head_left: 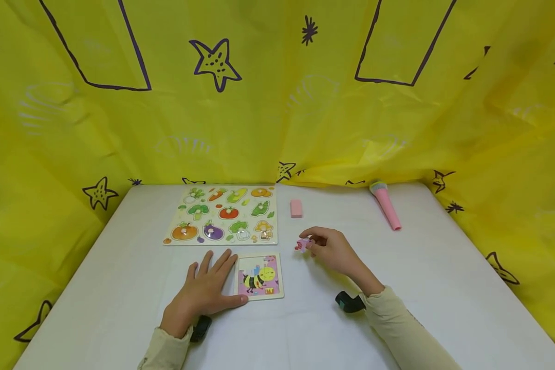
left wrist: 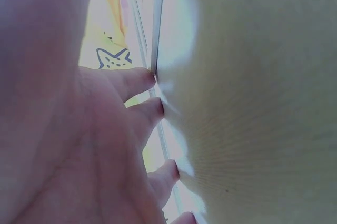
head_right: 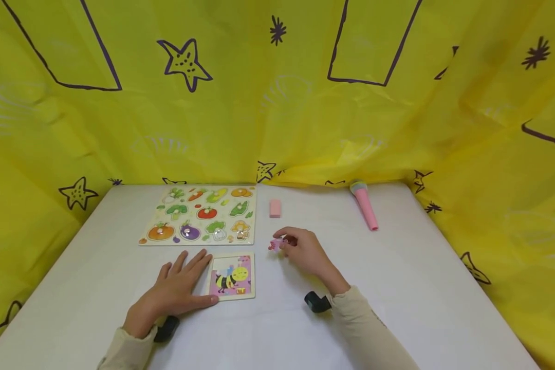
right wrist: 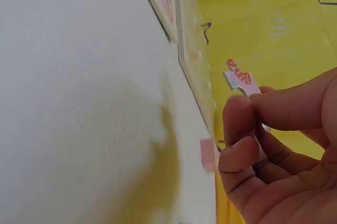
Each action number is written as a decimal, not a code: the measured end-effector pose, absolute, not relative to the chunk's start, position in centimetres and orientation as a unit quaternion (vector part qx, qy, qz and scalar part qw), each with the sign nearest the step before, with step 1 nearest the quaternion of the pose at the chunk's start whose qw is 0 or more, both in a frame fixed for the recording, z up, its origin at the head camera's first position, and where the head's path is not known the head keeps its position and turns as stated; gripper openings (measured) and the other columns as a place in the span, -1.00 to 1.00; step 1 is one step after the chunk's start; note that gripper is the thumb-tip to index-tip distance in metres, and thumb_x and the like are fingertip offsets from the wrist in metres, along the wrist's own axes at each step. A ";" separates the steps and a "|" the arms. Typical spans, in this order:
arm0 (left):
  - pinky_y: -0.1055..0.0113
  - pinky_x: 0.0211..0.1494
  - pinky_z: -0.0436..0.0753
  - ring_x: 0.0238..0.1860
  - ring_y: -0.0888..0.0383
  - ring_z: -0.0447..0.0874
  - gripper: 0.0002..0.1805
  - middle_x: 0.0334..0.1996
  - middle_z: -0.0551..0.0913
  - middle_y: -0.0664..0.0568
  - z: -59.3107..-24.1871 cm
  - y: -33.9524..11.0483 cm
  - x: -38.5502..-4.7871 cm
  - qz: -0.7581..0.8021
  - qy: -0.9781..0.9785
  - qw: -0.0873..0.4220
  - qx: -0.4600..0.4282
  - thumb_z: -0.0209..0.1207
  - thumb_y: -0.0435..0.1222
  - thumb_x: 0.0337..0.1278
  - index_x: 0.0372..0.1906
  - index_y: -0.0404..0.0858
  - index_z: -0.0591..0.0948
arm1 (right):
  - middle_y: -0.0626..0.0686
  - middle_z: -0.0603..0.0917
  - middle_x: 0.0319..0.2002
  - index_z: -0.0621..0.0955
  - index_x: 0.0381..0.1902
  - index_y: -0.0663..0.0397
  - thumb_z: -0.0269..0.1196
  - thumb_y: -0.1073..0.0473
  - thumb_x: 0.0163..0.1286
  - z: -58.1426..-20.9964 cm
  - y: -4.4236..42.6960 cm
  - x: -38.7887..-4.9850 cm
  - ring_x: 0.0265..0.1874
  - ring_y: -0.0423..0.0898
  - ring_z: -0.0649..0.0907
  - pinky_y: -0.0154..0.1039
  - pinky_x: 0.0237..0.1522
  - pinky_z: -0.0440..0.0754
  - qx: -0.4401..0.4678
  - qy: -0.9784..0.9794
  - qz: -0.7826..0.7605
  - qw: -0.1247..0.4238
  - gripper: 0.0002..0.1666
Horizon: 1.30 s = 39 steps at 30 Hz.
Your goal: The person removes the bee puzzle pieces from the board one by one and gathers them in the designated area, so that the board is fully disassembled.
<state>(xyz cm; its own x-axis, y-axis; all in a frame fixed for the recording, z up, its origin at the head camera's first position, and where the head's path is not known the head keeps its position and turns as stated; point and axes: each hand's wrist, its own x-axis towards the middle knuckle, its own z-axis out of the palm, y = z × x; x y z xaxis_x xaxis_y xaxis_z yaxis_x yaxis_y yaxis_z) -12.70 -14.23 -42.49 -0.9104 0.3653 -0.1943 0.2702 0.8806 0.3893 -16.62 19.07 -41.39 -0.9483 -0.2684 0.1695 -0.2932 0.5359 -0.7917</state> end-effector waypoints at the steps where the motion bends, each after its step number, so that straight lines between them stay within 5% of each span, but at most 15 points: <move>1: -0.50 0.55 -0.15 0.66 -0.45 -0.16 0.20 0.71 0.10 -0.13 -42.4 -14.2 -12.7 0.181 0.960 0.132 0.166 0.45 0.31 0.09 0.69 -0.20 0.25 | 0.08 0.74 -0.36 0.76 0.04 0.22 0.27 0.45 0.49 -41.4 19.5 -16.6 -0.44 -0.07 0.65 -0.26 -0.35 0.60 0.157 -0.876 0.457 0.016 -0.75; 39: -0.52 0.54 -0.13 0.66 -0.46 -0.15 0.08 0.69 0.15 -0.19 -41.9 -15.0 -12.8 0.217 0.948 0.145 0.182 0.49 0.16 0.14 0.65 -0.23 0.33 | 0.00 0.71 -0.45 0.70 -0.03 0.37 0.36 0.37 0.38 -42.4 29.1 -17.0 -0.49 -0.11 0.65 -0.27 -0.36 0.54 -0.007 -0.912 0.410 -0.004 -0.77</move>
<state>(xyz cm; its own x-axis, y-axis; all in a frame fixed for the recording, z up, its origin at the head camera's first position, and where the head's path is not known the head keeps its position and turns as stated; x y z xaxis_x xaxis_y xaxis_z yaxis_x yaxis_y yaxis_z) -12.77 -15.01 -41.86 -0.8917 0.4084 -0.1949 0.2830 0.8394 0.4641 -17.02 29.10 -42.38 -0.9999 0.0099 -0.0125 0.0159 0.6641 -0.7475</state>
